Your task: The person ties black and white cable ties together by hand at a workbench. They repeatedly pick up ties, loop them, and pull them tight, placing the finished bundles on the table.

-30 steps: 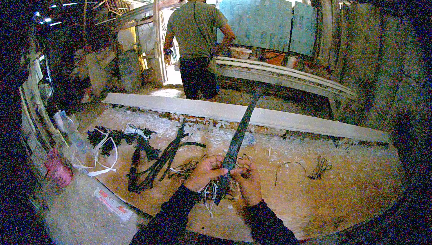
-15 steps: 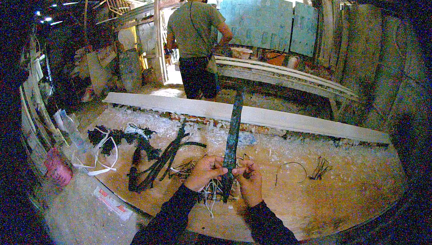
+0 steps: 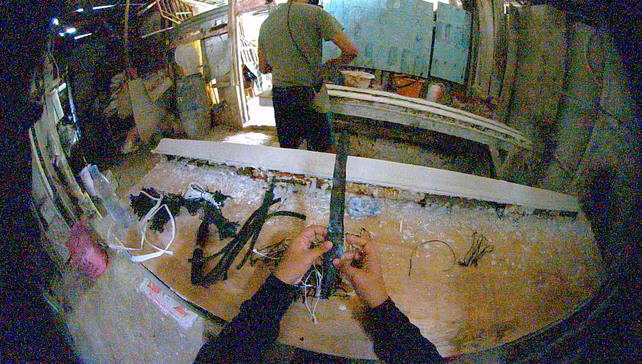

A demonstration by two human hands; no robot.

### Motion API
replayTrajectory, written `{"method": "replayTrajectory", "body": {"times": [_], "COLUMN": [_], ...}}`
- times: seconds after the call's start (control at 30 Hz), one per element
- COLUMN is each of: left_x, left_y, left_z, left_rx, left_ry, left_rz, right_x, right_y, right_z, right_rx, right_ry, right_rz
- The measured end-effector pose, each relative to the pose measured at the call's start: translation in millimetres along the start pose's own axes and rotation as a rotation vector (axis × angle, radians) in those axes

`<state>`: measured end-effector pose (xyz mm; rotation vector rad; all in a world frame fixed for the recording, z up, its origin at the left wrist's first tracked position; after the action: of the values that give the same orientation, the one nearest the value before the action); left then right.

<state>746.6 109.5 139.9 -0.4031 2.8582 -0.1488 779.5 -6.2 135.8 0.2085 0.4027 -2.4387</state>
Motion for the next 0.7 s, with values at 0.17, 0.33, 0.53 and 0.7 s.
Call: {"method": "replayTrajectory", "body": {"times": [0.17,0.33,0.53,0.7], "left_x": [3,8,5,7], "left_y": [-17,-26,-24,-24], "left_z": [-10,-10,-8,-6], "left_rx": [0.041,0.069,0.072,0.055], "left_ry": [-0.007,0.064,0.054,0.094], "left_rz": [0.146,0.210,0.244,0.243], "right_x": [0,0,0,0], "right_y": [5,9,7,5], "right_z": [9,17,24,24], "right_rx": [0.038,0.013,0.092,0.021], "right_ry": [0.047,0.068,0.107,0.124], "right_rz": [-0.054,-0.092,-0.071,-0.053]}}
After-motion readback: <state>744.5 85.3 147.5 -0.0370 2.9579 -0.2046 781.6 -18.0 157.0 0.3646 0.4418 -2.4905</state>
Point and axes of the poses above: each hand's wrist, its own x-axis away from the middle knuckle, its own y-axis out of the back of the hand, z = x × y, the point moved 10 cm from there along -x, towards the middle knuckle, and after that the axes turned 4 degrees about y, right-handed, at the moved point
